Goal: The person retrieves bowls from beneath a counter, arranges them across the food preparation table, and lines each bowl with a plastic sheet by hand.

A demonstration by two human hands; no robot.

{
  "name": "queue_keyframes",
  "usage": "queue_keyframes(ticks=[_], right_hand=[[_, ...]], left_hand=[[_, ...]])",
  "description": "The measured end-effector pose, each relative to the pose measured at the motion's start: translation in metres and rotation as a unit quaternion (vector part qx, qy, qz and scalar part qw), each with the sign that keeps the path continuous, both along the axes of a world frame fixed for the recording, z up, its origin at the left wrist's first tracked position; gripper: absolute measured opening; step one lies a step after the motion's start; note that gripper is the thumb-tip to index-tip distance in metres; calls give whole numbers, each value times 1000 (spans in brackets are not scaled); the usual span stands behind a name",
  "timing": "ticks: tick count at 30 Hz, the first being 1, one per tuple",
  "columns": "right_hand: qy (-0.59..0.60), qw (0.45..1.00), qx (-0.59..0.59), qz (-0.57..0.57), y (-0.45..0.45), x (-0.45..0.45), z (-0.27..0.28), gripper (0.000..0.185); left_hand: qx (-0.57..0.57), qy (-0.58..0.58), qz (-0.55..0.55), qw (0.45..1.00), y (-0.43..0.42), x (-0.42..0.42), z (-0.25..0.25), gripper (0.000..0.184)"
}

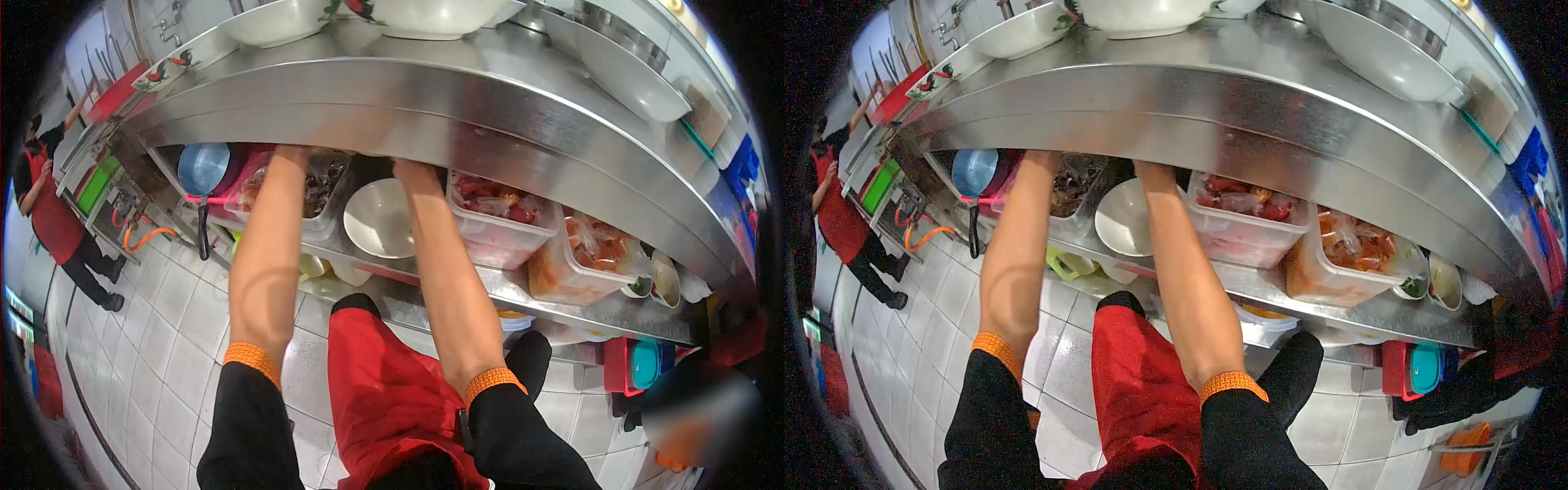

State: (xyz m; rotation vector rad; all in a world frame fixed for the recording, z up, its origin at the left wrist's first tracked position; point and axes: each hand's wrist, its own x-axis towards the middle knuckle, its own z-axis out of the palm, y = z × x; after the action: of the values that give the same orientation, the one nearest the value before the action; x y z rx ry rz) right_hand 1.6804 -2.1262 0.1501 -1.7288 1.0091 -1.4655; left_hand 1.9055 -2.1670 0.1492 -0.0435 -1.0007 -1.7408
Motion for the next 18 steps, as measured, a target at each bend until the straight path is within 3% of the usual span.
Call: queue_keyframes(ticks=[2, 4, 5, 6, 7, 9, 14, 16, 18], right_hand=[[-14, 999, 17, 47, 11, 6, 1, 45], [-23, 997, 26, 65, 20, 16, 1, 45], [41, 998, 36, 34, 23, 21, 4, 51], [107, 993, 45, 5, 28, 27, 5, 57], [104, 993, 47, 11, 36, 33, 4, 57], [-56, 996, 45, -45, 61, 43, -2, 74], [-101, 983, 153, -29, 110, 58, 3, 89], [-95, 985, 141, -13, 122, 57, 3, 90], [-117, 972, 205, 8, 137, 57, 5, 91]], left_hand=[[-32, -36, -142, 989, 13, 17, 1, 62], [-33, -66, -165, 983, 35, 20, 8, 62], [53, -263, 62, 961, 57, 13, 21, 61], [133, -433, 285, 845, 76, 7, 30, 61], [137, -435, 288, 842, 86, 4, 33, 61], [159, -481, 347, 789, 104, 1, 36, 58], [236, -478, 368, 762, 146, -8, 63, 48], [264, -537, 420, 683, 155, -4, 64, 42], [288, -514, 409, 697, 163, 6, 62, 38]])
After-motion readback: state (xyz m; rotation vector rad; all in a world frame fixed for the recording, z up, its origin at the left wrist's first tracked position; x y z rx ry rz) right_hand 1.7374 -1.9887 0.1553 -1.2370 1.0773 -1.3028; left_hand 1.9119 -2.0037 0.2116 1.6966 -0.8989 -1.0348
